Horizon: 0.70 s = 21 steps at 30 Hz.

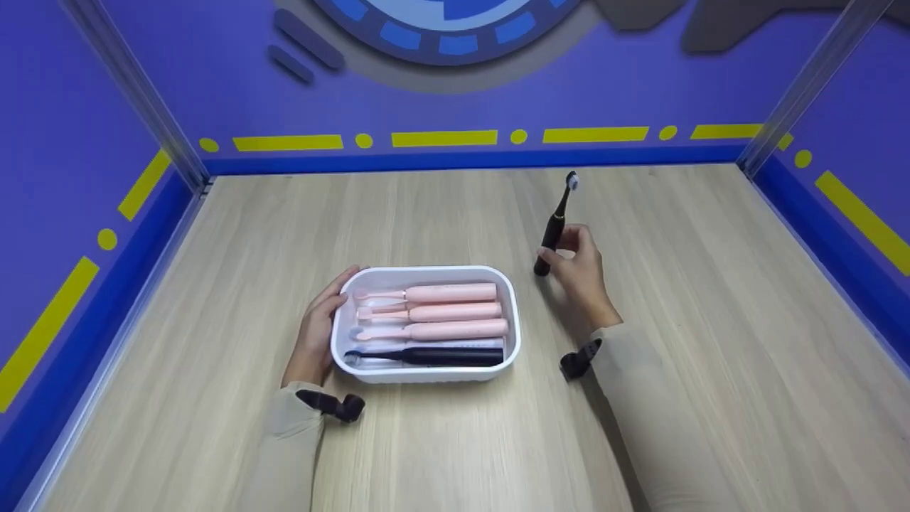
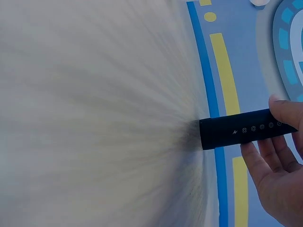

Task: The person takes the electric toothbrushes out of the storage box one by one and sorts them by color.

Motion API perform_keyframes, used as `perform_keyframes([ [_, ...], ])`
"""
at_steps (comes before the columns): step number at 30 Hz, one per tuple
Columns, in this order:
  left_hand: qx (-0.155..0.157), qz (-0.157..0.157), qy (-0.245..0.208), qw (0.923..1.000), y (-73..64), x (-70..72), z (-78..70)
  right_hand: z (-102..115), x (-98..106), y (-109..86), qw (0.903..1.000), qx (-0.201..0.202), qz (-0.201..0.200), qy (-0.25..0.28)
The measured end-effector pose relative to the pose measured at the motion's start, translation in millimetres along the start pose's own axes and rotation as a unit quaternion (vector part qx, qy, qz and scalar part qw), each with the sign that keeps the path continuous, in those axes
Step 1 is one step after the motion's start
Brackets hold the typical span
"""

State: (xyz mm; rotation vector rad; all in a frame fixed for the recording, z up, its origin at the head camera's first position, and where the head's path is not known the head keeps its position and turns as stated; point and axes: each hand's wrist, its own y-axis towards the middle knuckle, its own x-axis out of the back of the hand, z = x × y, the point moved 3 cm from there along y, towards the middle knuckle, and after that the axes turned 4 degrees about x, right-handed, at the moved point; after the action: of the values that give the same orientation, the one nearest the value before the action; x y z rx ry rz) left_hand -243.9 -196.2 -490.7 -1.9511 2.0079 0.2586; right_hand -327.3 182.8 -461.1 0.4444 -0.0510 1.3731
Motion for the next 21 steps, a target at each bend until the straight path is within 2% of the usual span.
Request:
perform_keyframes([
  [14, 0.011, -0.006, -0.006, 0.9999, -0.7, -0.4, 0.2, -1.2, 0.1, -1.0, 1.0000, 0.001, 0.004, -0.006],
  [21, 0.012, -0.009, -0.003, 0.9999, -0.8, 0.2, 0.0, -0.1, 1.1, -0.7, 0.9996, -0.008, 0.024, -0.010],
])
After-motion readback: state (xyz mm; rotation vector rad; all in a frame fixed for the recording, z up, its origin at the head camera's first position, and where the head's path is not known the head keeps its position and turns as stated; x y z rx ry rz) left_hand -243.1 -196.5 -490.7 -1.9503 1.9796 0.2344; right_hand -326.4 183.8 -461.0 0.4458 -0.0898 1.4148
